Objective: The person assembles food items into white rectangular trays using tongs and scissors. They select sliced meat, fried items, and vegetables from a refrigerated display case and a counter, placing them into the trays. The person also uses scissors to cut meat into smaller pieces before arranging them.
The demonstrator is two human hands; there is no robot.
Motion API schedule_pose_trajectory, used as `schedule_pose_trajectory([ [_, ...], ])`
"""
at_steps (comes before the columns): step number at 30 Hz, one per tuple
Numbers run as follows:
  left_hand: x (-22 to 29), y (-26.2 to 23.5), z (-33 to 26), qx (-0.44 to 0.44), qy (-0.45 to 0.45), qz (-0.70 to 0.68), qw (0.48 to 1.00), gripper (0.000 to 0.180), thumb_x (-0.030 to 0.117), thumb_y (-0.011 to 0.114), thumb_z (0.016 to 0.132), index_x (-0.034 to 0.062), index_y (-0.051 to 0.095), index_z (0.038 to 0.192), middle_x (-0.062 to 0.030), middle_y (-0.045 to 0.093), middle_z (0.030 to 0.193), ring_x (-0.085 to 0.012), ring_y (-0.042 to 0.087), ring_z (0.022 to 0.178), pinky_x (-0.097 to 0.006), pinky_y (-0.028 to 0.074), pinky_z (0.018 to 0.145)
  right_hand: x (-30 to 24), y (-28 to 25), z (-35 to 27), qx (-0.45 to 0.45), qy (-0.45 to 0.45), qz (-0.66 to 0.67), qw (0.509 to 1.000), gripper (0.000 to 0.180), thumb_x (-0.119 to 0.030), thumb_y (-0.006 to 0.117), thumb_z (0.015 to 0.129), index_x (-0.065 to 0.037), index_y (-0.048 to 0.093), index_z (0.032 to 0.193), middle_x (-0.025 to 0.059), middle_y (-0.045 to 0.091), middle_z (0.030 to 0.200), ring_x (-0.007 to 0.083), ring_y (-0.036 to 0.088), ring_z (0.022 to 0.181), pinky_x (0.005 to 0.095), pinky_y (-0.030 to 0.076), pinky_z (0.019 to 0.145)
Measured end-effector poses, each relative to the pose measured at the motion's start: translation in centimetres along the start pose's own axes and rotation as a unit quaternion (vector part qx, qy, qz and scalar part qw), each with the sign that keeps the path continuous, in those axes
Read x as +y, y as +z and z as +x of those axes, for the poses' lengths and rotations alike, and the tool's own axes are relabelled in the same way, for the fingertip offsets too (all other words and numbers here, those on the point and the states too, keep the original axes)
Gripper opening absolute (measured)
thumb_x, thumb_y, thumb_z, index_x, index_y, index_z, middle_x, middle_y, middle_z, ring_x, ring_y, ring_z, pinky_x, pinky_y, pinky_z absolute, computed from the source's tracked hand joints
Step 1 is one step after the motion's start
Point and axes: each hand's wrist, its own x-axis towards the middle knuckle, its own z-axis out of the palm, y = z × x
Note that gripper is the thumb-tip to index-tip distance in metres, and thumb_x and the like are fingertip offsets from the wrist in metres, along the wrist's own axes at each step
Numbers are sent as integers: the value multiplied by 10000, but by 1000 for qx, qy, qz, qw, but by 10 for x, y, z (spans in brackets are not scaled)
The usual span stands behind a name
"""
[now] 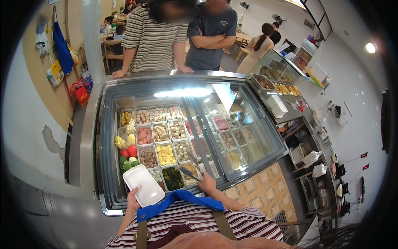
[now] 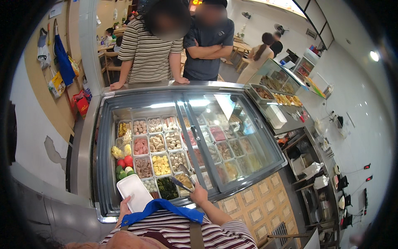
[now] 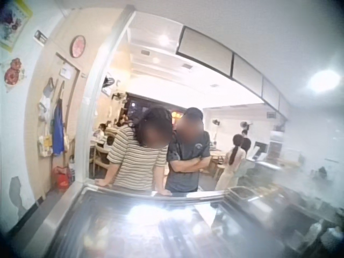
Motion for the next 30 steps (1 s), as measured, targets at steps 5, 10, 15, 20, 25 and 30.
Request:
schedule_pose_trajectory([
  [5, -5, 9, -4, 8, -23, -20, 999, 499, 165, 589, 840, -7, 436, 1282, -213, 546, 1199, -388, 544, 1089, -506, 441, 958, 10, 5, -2, 51, 4, 13, 999, 427, -265, 716, 710, -58, 499, 1014, 192, 639, 881, 395, 609, 854, 472, 479, 735],
  [10, -4, 5, -4, 2, -26, -31, 999, 513, 198, 608, 832, 4, 447, 1278, -206, 555, 1194, -386, 549, 1079, -511, 437, 956, 8, 2, -4, 63, -15, 30, 997, 430, -227, 728, 696, -64, 496, 1019, 189, 639, 885, 394, 609, 853, 471, 482, 732],
  [15, -3, 4, -3, 11, -22, -30, 999, 523, 218, 629, 821, 8, 460, 1269, -196, 569, 1180, -379, 556, 1068, -503, 440, 952, 4, -1, -4, 53, 2, 33, 998, 424, -200, 710, 691, -73, 490, 1031, 188, 631, 893, 393, 603, 865, 471, 478, 741],
  [20, -3, 12, -6, 7, -4, -1, 1000, 519, 231, 628, 830, 6, 461, 1267, -191, 570, 1180, -370, 559, 1066, -495, 447, 944, 10, 6, -3, 68, -12, 39, 997, 411, -187, 690, 700, -77, 491, 1042, 194, 631, 868, 399, 605, 836, 479, 478, 718],
  [25, 0, 11, -10, 22, -7, -12, 1000, 500, 222, 611, 846, 5, 458, 1269, -185, 569, 1183, -354, 562, 1065, -481, 448, 940, 7, 4, -5, 93, -26, 51, 994, 419, -170, 663, 704, -85, 462, 1061, 177, 612, 913, 403, 587, 852, 494, 465, 715],
  [30, 1, -2, -5, 33, -17, -17, 999, 483, 235, 600, 856, -13, 476, 1251, -177, 573, 1187, -342, 561, 1070, -460, 447, 944, 12, 6, -5, 64, -22, 64, 996, 530, -155, 682, 690, -105, 472, 1174, 194, 627, 852, 399, 600, 827, 485, 469, 717],
])
